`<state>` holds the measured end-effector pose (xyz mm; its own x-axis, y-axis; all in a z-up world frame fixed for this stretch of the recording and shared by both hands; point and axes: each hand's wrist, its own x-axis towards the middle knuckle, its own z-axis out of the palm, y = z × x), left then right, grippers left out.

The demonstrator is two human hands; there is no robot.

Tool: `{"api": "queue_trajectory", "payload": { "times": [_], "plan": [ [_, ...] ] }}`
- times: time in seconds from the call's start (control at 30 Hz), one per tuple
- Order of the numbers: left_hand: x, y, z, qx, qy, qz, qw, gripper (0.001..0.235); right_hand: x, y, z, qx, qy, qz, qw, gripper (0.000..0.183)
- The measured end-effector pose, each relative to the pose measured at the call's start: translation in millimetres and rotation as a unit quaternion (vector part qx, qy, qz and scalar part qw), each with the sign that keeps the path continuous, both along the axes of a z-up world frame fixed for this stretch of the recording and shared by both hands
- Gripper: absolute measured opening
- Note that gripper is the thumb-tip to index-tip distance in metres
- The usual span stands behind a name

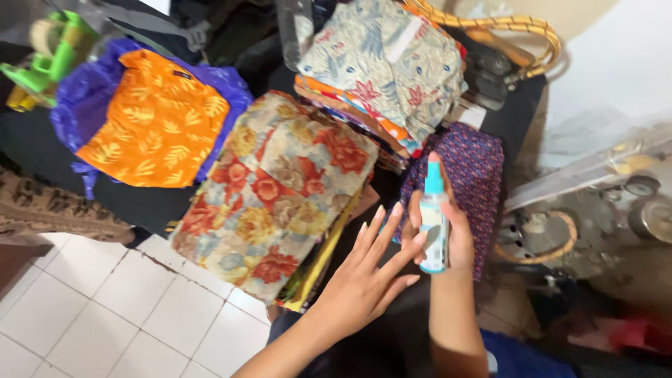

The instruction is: The person folds various shirts and garments on a table, using a spray bottle to mist each item before folding. The person handles multiple shirts, including patterned and solid colors, smoothing them out and stacking them into a neat pile.

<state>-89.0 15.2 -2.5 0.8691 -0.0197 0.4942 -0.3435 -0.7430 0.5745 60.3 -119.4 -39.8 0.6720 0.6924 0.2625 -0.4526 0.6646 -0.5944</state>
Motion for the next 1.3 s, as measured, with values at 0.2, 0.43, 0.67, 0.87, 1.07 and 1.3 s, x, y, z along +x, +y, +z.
{"api": "queue_trajectory", "payload": {
  "times": [0.2,0.43,0.67,0.87,1.07,1.3],
  "plan": [
    [-34,50,10,-0.075,0.001,0.055,0.996,0.075,-31,36,24,-0.157,-0.133,-0.089,0.975,0.074],
    [-62,115,17,-0.06,0.014,0.141,0.988,0.076,-16,115,46,-0.418,-0.618,-0.375,0.551,0.042],
    [-83,174,14,-0.049,0.036,0.138,0.989,0.071,11,155,36,-0.601,-0.611,-0.352,0.377,0.046],
    [-94,215,2,-0.046,0.049,0.136,0.988,0.068,-17,159,36,-0.618,-0.57,-0.343,0.419,0.045],
    [-98,240,-5,-0.043,0.061,0.12,0.99,0.056,-98,156,31,-0.602,-0.556,-0.361,0.446,0.047],
    [-99,249,-8,-0.03,0.068,0.08,0.994,0.052,-156,149,24,-0.615,-0.549,-0.354,0.441,0.049]
  ]
}}
